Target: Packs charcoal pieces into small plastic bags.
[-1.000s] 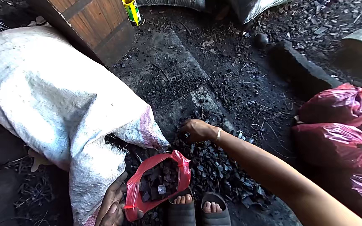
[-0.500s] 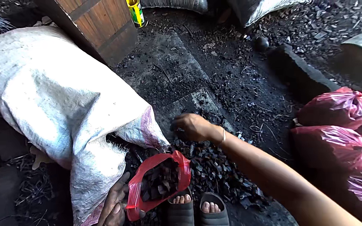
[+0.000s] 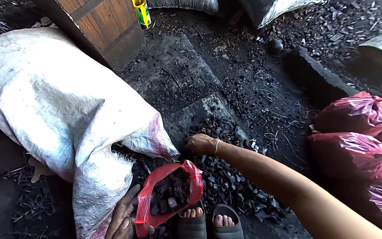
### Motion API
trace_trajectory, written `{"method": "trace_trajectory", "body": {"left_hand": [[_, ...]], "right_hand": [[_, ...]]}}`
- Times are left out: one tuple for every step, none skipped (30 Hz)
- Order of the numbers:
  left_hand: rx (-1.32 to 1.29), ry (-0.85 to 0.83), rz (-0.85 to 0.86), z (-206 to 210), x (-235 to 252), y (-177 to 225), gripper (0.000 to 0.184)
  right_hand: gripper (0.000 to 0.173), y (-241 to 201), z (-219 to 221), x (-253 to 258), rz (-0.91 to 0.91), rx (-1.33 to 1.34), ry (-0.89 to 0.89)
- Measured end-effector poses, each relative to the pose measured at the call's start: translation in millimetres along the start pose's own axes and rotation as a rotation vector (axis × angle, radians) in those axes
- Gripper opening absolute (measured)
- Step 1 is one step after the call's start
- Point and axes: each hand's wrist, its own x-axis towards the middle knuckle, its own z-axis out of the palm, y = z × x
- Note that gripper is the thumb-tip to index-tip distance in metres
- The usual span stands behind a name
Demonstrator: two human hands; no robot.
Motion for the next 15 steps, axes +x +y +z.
{"method": "trace_trajectory", "body": {"left_hand": [[-0.009, -0.01, 0.0, 0, 2, 0, 0.072], [-0.014, -0.018, -0.001, 0, 3, 0, 0.073], [-0.017, -0.023, -0.002, 1, 4, 0, 0.072], [-0.017, -0.026, -0.007, 0, 4, 1, 0.072], [-0.013, -0.026, -0.009, 0, 4, 1, 0.071], [-0.009, -0.024, -0.01, -1, 4, 2, 0.071], [0.001, -0.021, -0.008, -1, 4, 2, 0.072], [0.008, -0.016, -0.001, -1, 3, 2, 0.072], [0.015, -0.014, 0.006, 0, 3, 1, 0.073], [0.024, -0.012, 0.016, 0, 3, 1, 0.073], [0.032, -0.007, 0.022, 1, 2, 1, 0.073], [0.038, 0.002, 0.022, 2, 1, 2, 0.074], [0.052, 0.011, 0.024, 4, 1, 3, 0.075], [0.064, 0.02, 0.025, 6, 1, 4, 0.075], [0.069, 0.025, 0.026, 9, 1, 5, 0.075]], "right_hand": [[0.028, 2, 1, 0, -0.011, 0.033, 0.01], [0.028, 6, 3, 0, -0.022, 0.068, 0.028], [0.027, 10, 4, 0, -0.031, 0.107, 0.053], [0.026, 13, 2, -2, -0.035, 0.151, 0.085], [0.028, 15, -2, -6, -0.026, 0.196, 0.116], [0.029, 15, -9, -11, -0.002, 0.248, 0.136], [0.031, 15, -17, -17, 0.028, 0.303, 0.153], [0.032, 15, -26, -23, 0.06, 0.349, 0.164], [0.032, 13, -38, -31, 0.08, 0.396, 0.189], [0.03, 9, -51, -40, 0.083, 0.434, 0.237], [0.029, 1, -65, -50, 0.06, 0.473, 0.305], [0.029, -9, -78, -60, 0.001, 0.509, 0.37], [0.03, -20, -88, -67, -0.091, 0.541, 0.418], [0.032, -34, -94, -73, -0.207, 0.563, 0.448], [0.032, -51, -96, -76, -0.321, 0.554, 0.45]]}}
